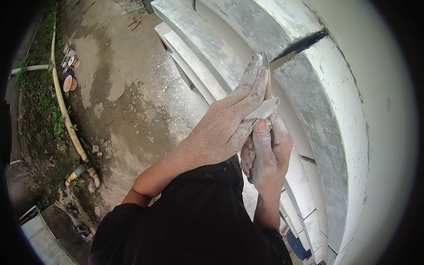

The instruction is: Scrape and smooth the surface of a wall using a putty knife and sandpaper.

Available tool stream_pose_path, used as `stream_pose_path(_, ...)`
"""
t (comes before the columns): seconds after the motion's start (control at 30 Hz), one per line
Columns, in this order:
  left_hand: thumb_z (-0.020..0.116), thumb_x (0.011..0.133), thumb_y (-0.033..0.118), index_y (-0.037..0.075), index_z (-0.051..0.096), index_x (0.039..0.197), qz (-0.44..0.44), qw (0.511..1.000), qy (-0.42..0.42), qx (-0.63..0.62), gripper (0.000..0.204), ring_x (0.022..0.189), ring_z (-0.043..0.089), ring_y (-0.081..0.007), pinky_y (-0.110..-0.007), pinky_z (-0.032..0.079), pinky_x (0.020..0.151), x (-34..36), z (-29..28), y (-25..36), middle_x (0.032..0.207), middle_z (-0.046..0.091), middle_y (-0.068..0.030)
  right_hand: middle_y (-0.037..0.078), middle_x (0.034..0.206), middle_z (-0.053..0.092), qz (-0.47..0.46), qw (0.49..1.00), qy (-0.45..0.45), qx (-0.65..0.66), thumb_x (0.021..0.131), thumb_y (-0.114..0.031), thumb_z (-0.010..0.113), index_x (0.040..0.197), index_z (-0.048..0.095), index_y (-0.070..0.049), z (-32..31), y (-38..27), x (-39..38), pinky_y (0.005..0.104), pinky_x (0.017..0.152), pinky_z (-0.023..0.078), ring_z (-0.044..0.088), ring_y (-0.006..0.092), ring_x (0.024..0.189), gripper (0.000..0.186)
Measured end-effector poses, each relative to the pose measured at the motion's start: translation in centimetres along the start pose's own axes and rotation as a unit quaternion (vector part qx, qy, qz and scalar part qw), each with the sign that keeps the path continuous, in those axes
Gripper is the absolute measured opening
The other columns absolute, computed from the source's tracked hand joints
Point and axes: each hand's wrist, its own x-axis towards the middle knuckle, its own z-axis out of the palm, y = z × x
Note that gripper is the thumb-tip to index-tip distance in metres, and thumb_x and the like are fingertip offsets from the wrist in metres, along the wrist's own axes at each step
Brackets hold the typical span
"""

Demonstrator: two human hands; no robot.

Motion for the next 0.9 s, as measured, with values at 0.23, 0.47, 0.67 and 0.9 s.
stream_pose_path(0.23,0.052,0.091,0.006,-0.002,0.041,0.146,0.009,1.0,-0.008,0.003,0.056,0.147,0.023,-0.0428,-0.045,0.028,0.118,-0.8,0.1,0.4,0.159,0.021,-0.0279,0.0,0.06,0.047,0.023,1.0,-0.011,-0.002,0.106,-0.027,0.047,0.126,0.051,0.008,0.4,-0.1,-0.9,0.0207,0.036,0.032,0.04,0.0048,0.04,0.041)
stream_pose_path(0.47,0.055,0.09,0.003,-0.01,0.025,0.149,0.043,0.998,-0.041,0.025,0.066,0.143,0.025,-0.0494,-0.045,0.028,0.118,-0.5,-0.5,0.4,0.154,0.022,-0.0363,0.0,0.061,0.05,0.017,1.0,-0.015,0.018,0.105,-0.029,0.049,0.117,0.054,0.007,0.2,0.2,-0.7,0.0204,0.036,0.031,0.041,0.004,0.042,0.038)
stream_pose_path(0.67,0.049,0.089,0.001,-0.005,0.031,0.149,-0.002,1.0,-0.007,0.01,0.062,0.144,0.027,-0.0443,-0.042,0.031,0.117,-0.5,-0.1,0.8,0.158,0.022,-0.0302,0.001,0.06,0.049,0.032,0.999,-0.008,0.0,0.105,-0.032,0.05,0.105,0.056,0.005,0.1,-0.4,-0.6,0.021,0.035,0.03,0.04,0.0049,0.04,0.037)
stream_pose_path(0.9,0.049,0.087,-0.001,-0.004,0.043,0.143,0.022,0.999,-0.005,0.025,0.057,0.144,0.026,-0.0446,-0.043,0.032,0.116,-0.3,-0.7,0.3,0.158,0.022,-0.0297,0.001,0.061,0.049,0.02,1.0,-0.006,-0.011,0.105,-0.031,0.05,0.106,0.056,0.003,0.7,-0.3,-0.3,0.0212,0.034,0.031,0.041,0.0045,0.039,0.034)
